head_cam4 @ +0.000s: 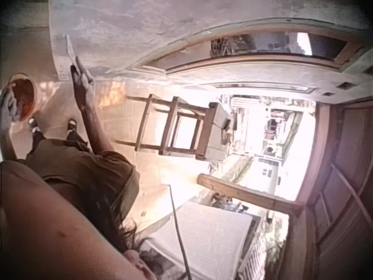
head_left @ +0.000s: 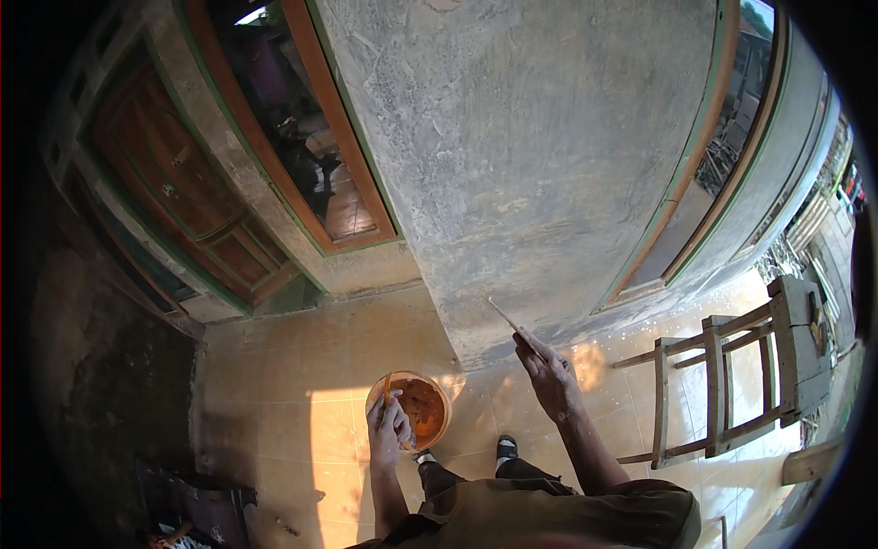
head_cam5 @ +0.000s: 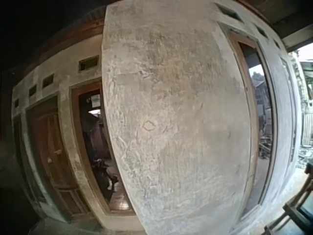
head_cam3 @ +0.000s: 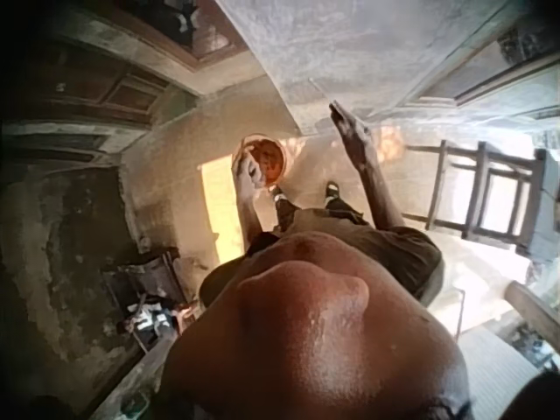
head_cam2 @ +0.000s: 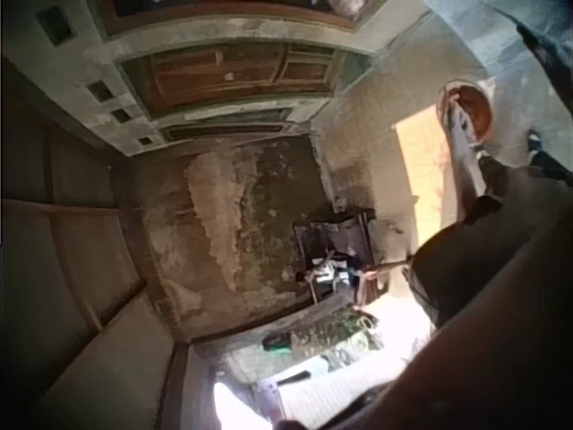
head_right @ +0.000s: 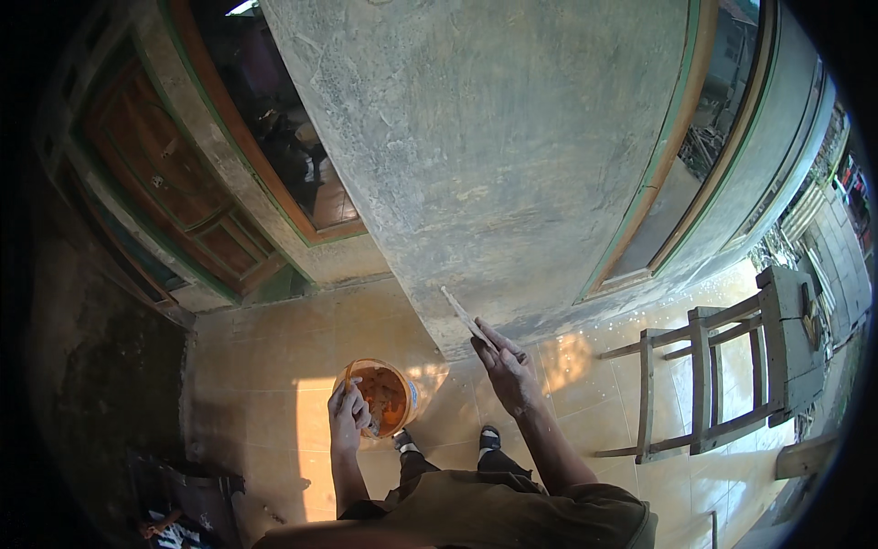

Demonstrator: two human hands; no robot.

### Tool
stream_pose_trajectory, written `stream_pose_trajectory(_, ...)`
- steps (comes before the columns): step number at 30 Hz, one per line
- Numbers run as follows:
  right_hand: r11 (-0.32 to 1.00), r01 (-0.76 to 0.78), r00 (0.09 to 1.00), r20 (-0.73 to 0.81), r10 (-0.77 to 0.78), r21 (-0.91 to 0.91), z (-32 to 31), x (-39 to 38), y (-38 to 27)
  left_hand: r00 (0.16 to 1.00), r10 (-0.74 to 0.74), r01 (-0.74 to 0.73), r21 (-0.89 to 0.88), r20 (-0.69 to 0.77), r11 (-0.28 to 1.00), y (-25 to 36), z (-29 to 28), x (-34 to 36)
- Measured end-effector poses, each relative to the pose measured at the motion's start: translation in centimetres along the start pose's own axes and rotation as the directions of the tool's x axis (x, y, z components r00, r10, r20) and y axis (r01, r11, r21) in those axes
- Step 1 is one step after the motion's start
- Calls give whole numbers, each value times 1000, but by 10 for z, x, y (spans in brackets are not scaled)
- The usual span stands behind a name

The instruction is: Applying and smoothing plaster or putty on an exterior wall using a handheld scraper tool.

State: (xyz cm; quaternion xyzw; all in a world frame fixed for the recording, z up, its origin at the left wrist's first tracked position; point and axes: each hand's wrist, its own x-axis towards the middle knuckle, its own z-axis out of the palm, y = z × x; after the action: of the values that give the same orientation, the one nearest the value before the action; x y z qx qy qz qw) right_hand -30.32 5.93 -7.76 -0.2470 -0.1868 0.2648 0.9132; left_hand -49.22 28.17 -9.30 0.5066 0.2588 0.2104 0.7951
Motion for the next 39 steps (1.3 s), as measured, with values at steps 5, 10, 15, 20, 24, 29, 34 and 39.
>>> stream_pose_trajectory(5, 998, 24, 954, -300, -7, 51, 24, 11, 34, 997, -32, 33, -17, 66, 999, 15, -31, 28)
stream_pose_trajectory(10, 949, 133, 905, -356, -233, -285, 27, 21, 71, 987, -82, 81, 14, 135, 997, 35, -62, 50)
stream_pose_trajectory(15, 782, 442, 735, -322, -597, -440, 64, 41, 64, 956, -131, 120, 57, 262, 991, 50, -86, 66)
stream_pose_trajectory(20, 612, 469, 569, -313, -761, -637, 79, 52, 73, 928, -205, 181, 105, 310, 978, 60, -121, 88)
stream_pose_trajectory(24, 721, 512, 622, -378, -686, -467, 90, 50, 108, 918, -236, 209, 115, 319, 971, 65, -141, 105)
stream_pose_trajectory(29, 930, 242, 849, -403, -342, -278, 89, 40, 170, 928, -189, 172, 80, 322, 982, 67, -169, 124)
stream_pose_trajectory(34, 994, 77, 870, -480, -107, -82, 113, 47, 229, 934, -216, 222, 12, 285, 975, 80, -189, 146)
stream_pose_trajectory(39, 1000, -17, 904, -427, 15, -1, 118, 77, 270, 935, -281, 307, -99, 215, 947, 106, -206, 168)
